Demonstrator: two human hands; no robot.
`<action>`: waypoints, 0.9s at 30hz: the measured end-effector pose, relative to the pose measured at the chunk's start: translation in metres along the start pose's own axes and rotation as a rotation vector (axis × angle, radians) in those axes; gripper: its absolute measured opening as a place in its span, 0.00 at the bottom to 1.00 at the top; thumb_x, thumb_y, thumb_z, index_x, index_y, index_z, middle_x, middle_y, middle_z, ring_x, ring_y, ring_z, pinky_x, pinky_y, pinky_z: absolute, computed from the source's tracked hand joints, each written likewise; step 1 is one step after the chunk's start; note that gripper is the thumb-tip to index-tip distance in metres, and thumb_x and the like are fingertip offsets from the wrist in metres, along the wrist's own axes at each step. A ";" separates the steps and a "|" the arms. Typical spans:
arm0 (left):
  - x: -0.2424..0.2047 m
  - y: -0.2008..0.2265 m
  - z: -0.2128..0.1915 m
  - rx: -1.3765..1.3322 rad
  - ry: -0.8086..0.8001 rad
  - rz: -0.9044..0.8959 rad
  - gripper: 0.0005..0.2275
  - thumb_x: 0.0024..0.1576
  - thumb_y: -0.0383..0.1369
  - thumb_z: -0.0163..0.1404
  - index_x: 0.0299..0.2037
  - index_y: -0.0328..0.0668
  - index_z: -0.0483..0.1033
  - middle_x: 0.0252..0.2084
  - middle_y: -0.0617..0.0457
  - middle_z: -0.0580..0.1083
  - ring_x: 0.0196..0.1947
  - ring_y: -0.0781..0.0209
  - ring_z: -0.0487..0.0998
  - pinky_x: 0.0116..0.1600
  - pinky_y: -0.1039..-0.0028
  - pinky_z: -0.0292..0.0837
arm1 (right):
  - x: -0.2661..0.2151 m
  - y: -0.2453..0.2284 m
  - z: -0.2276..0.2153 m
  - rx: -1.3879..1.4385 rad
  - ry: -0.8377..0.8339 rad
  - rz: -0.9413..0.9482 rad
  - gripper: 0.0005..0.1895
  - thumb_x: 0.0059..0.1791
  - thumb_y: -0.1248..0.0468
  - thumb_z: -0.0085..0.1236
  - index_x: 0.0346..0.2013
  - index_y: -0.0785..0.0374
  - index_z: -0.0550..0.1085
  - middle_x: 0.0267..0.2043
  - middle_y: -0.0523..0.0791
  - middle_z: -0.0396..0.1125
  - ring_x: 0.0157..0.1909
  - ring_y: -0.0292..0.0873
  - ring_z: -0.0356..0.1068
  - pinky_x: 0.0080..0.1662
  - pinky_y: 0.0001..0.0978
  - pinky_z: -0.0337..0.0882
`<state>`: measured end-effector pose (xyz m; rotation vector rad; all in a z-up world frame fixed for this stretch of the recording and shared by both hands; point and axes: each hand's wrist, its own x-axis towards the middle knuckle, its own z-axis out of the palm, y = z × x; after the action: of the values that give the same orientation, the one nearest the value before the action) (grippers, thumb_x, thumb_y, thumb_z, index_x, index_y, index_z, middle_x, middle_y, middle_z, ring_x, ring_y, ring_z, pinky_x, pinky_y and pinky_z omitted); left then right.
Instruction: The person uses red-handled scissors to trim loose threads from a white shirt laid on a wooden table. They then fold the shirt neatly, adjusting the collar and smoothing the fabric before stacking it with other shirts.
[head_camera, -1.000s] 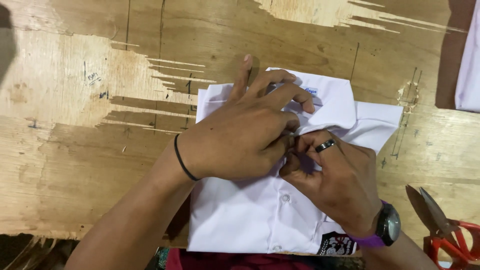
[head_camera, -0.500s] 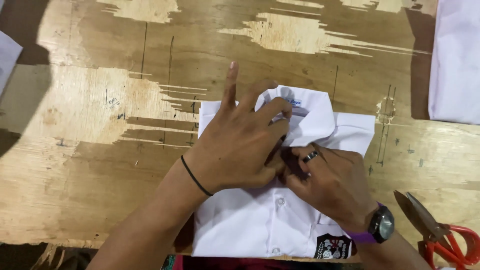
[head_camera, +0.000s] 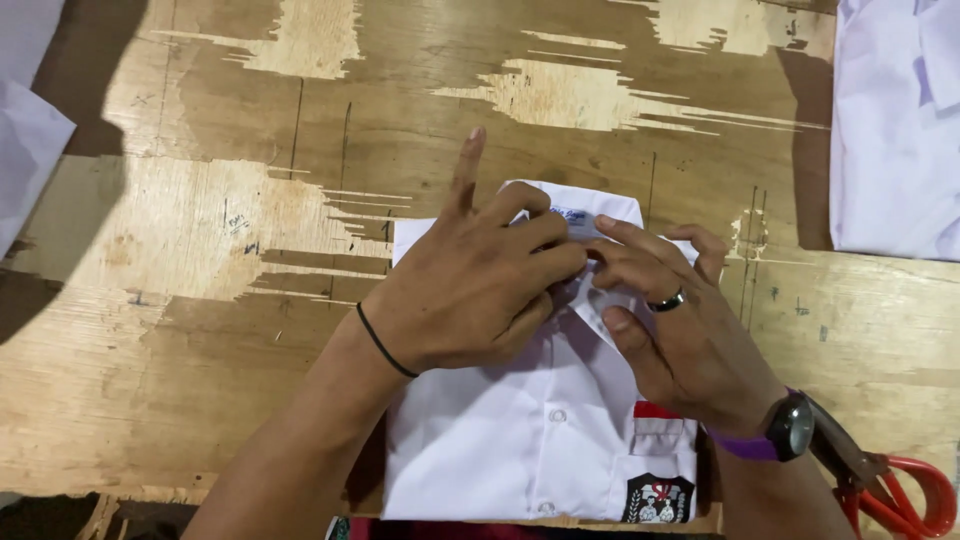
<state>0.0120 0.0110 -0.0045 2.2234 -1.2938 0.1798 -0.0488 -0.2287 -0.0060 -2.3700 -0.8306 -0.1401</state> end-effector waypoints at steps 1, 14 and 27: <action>0.000 0.000 0.001 0.000 0.000 0.002 0.04 0.60 0.34 0.43 0.38 0.48 0.71 0.37 0.54 0.71 0.53 0.46 0.71 0.75 0.33 0.27 | 0.001 0.001 0.000 -0.002 0.001 0.001 0.10 0.58 0.64 0.42 0.53 0.63 0.65 0.54 0.46 0.71 0.72 0.59 0.65 0.65 0.58 0.51; 0.014 0.006 -0.005 0.059 0.060 0.037 0.06 0.58 0.34 0.42 0.34 0.41 0.67 0.38 0.50 0.66 0.42 0.46 0.65 0.73 0.46 0.48 | 0.012 0.004 -0.001 -0.140 -0.044 -0.028 0.12 0.57 0.60 0.41 0.36 0.64 0.68 0.45 0.51 0.64 0.51 0.56 0.58 0.55 0.54 0.52; -0.004 -0.017 -0.017 0.066 0.043 -0.281 0.13 0.66 0.41 0.41 0.56 0.46 0.69 0.56 0.50 0.69 0.60 0.48 0.64 0.71 0.50 0.43 | 0.022 -0.010 0.008 -0.086 0.021 0.050 0.11 0.53 0.55 0.49 0.29 0.55 0.69 0.33 0.35 0.69 0.45 0.46 0.65 0.56 0.51 0.45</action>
<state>0.0265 0.0298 0.0017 2.4143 -0.9512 0.1646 -0.0379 -0.2069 -0.0008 -2.4637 -0.7685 -0.1838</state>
